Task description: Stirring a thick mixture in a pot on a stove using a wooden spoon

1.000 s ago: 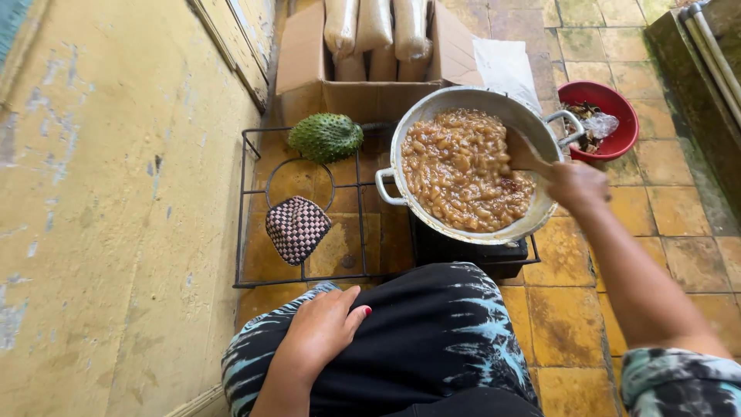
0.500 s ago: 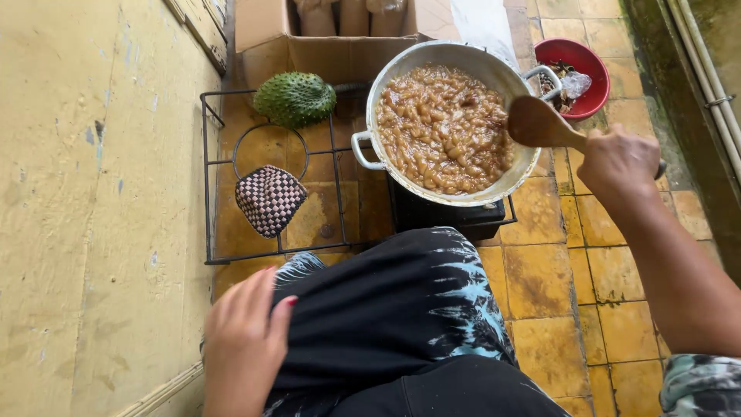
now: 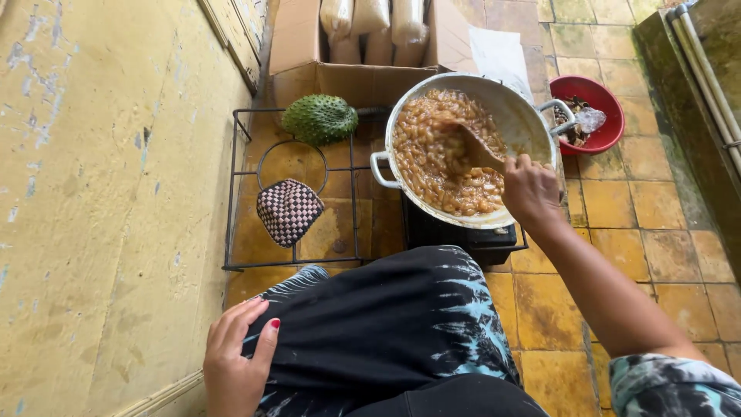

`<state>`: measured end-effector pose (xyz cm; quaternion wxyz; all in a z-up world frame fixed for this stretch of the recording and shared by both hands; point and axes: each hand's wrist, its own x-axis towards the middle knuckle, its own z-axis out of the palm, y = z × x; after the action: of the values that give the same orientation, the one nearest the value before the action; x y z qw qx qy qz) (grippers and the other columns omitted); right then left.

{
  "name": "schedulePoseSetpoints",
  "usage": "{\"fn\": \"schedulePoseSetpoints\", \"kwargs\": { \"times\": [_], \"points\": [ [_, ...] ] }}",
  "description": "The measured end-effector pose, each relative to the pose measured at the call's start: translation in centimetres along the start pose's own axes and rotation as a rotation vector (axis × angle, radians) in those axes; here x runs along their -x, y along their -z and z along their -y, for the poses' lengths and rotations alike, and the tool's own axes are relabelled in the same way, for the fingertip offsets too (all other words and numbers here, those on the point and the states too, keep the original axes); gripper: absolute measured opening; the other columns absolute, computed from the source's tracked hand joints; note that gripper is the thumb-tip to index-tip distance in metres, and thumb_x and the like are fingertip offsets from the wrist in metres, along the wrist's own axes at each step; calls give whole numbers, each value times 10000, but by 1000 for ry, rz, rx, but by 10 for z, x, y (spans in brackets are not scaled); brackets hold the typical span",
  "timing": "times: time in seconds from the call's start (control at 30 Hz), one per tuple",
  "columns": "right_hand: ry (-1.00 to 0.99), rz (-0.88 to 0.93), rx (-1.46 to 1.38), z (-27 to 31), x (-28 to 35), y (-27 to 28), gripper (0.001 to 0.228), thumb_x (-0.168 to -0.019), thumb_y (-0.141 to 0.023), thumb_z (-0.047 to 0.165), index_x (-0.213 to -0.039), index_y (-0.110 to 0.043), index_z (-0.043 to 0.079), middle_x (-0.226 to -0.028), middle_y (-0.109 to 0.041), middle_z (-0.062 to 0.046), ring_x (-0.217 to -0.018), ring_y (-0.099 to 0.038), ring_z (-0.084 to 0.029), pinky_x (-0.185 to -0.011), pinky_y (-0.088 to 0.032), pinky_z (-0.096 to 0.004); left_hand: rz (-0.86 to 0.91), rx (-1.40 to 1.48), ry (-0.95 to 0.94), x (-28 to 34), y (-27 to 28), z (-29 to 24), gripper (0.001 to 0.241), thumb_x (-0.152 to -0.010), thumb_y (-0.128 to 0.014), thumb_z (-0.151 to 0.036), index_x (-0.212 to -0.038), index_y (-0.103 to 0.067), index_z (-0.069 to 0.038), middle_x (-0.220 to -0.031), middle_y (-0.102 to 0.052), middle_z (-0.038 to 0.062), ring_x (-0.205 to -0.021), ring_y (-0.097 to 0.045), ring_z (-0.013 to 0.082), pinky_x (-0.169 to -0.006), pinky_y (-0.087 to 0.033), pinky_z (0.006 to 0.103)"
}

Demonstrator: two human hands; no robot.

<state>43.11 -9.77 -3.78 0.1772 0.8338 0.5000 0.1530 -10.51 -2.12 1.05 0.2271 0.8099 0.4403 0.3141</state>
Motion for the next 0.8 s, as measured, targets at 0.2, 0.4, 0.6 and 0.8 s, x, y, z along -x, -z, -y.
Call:
{"fn": "schedulePoseSetpoints", "kwargs": {
  "times": [0.2, 0.4, 0.6, 0.8],
  "points": [
    [-73, 155, 13, -45, 29, 61, 325, -1091, -380, 323, -1304, -597, 206, -869, -669, -25, -575, -610, -177, -557, -512, -308, -38, -24, -21, 4, 3, -1, 244, -926, -718, -199, -1157, -744, -124, -1228, -740, 43, -1197, -665, 204, -1080, -462, 363],
    [-333, 535, 32, -86, 54, 94, 283, -1006, -422, 193, -1059, -692, 130, -823, -635, -30, -667, -635, -189, -631, -504, -323, -92, -75, -66, 13, 3, 16, 182, -943, -729, -160, -1122, -756, -145, -1207, -750, 24, -1165, -689, 169, -1061, -451, 333],
    [-424, 743, -216, -69, 66, 31, 277, -1041, -535, 386, -1061, -727, 187, -670, -585, 42, -554, -497, -95, -509, -346, -194, -96, -197, -151, 7, 0, 10, 67, -1022, -645, -121, -1017, -708, -100, -1104, -758, 11, -1005, -678, 210, -931, -481, 358],
    [-467, 529, -392, -44, 78, -6, 789, -912, -592, 503, -1586, -272, 246, -1390, -561, -146, -1301, -471, -351, -990, -352, -502, 8, -365, -15, -10, -10, 0, 94, -1028, -588, -169, -982, -665, -141, -934, -694, 9, -849, -570, 280, -760, -475, 410]
  ]
}}
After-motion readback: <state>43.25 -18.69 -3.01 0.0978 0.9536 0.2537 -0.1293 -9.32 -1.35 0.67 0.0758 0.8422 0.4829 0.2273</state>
